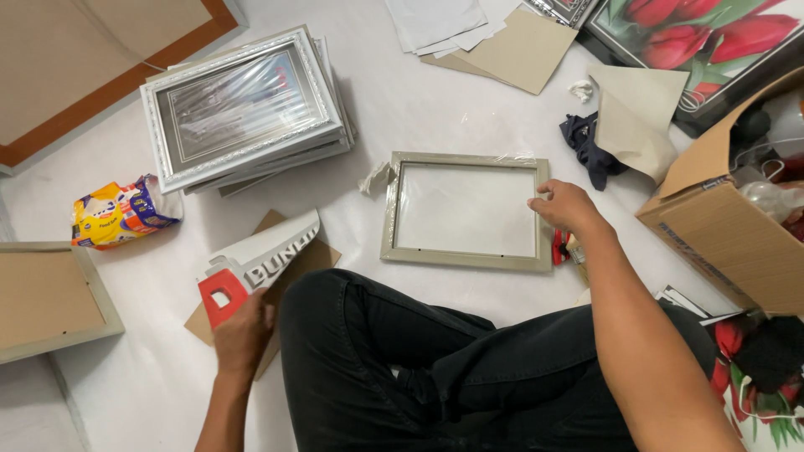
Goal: Assembling a picture frame by cleaning the glass, inserting artwork, and securing the backing.
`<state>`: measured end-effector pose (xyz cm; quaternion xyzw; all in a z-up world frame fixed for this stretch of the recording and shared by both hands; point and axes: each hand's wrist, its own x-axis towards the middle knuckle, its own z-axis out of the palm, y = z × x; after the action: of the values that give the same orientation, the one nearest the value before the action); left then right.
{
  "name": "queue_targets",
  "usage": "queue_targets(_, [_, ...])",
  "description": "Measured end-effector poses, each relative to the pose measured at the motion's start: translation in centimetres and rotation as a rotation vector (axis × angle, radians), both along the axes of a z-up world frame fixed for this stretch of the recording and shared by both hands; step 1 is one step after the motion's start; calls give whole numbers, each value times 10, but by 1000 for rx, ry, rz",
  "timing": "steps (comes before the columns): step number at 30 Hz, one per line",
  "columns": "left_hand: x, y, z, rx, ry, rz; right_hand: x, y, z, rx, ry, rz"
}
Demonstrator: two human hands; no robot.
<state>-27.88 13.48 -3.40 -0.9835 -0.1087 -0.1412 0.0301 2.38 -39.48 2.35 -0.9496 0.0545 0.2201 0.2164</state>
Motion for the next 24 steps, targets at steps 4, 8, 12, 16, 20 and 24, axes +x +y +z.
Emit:
queue_targets(4, [4, -16, 90, -63, -241, 95, -9, 15, 29, 3, -4, -8])
queue_targets(8, [27, -59, 150, -35, -455, -93, -30, 50, 89, 361, 69, -140])
queue_targets(12, [75, -130, 180, -125, -577, -439, -49, 77, 129, 942, 417, -223])
queue_targets(16, [136, -176, 137, -24, -757, -603, -32, 45, 55, 1455, 512, 112])
queue_targets(20, [188, -217, 121, -14, -863, -567, -31, 37, 70, 1709, 375, 93])
queue_targets(24, [228, -245, 114, -107, -909, -658, -5, 4, 11, 1608, 138, -342])
